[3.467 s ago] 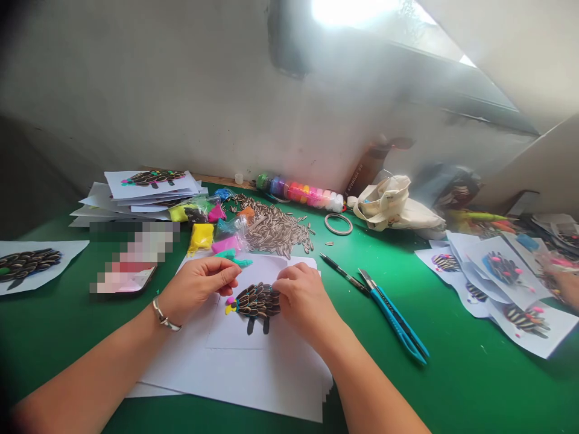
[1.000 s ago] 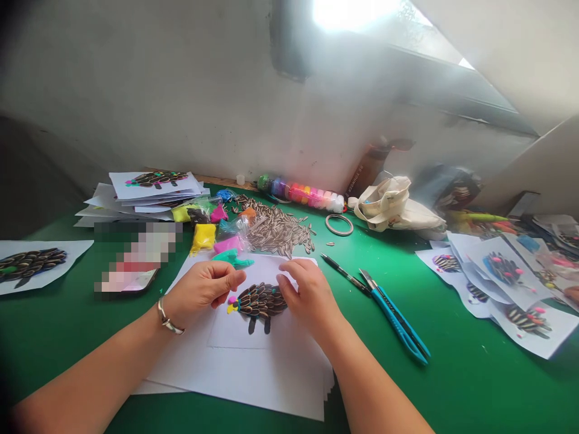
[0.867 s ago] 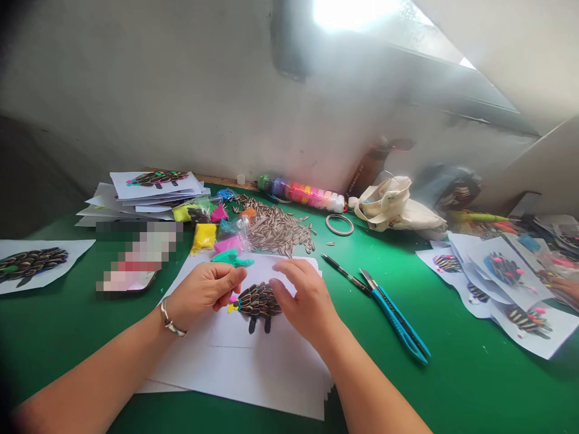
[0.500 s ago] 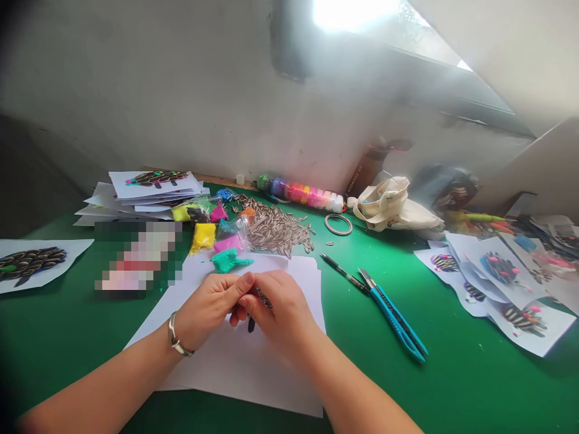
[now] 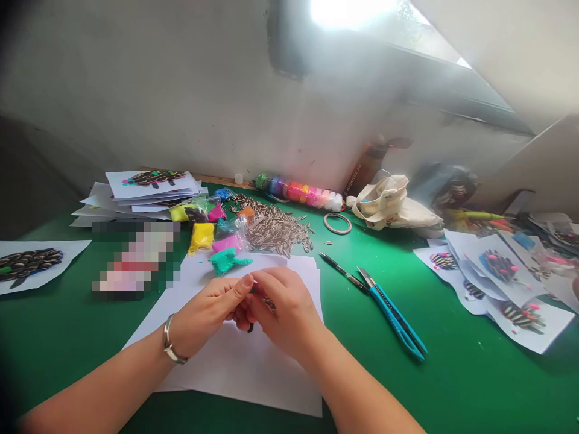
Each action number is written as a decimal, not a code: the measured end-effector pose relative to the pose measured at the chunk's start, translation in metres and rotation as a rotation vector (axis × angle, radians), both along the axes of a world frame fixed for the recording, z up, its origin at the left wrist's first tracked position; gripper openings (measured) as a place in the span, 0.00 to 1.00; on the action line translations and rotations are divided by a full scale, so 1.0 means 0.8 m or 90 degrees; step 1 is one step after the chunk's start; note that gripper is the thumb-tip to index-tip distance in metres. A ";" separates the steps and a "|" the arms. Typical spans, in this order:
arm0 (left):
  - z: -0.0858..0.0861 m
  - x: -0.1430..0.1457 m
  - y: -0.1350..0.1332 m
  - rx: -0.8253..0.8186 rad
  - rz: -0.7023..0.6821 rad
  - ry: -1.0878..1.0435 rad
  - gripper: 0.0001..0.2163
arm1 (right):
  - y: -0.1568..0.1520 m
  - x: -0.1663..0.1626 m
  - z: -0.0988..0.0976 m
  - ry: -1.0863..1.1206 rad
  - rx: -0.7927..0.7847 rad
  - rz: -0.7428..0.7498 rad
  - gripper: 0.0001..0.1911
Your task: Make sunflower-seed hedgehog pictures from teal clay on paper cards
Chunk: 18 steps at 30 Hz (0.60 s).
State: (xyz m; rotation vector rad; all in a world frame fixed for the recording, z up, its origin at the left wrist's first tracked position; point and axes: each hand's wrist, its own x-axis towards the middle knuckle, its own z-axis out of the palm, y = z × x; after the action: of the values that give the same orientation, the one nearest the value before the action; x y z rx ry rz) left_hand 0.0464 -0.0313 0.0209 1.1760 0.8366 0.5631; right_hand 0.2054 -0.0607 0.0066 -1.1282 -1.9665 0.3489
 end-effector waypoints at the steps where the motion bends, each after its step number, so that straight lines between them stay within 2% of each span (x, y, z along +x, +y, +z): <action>1: -0.001 0.000 -0.001 0.000 -0.012 -0.005 0.29 | 0.000 -0.001 0.000 -0.003 0.005 0.002 0.08; 4: -0.003 0.000 -0.005 -0.002 -0.035 -0.015 0.29 | 0.000 -0.001 0.000 -0.007 -0.007 0.008 0.08; 7: -0.003 0.000 -0.007 -0.025 -0.020 -0.016 0.28 | 0.000 0.003 0.000 0.000 -0.035 0.004 0.11; 11: 0.001 0.000 -0.005 -0.044 0.008 -0.022 0.28 | -0.001 0.004 0.003 -0.005 -0.017 0.004 0.08; 18: 0.002 0.000 -0.009 -0.041 -0.011 -0.016 0.29 | 0.000 -0.001 0.003 -0.008 0.000 0.024 0.11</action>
State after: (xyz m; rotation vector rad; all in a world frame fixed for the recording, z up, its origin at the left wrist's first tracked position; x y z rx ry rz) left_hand 0.0468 -0.0382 0.0223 1.1138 0.8161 0.5321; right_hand 0.2044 -0.0604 0.0091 -1.0981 -2.0006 0.3627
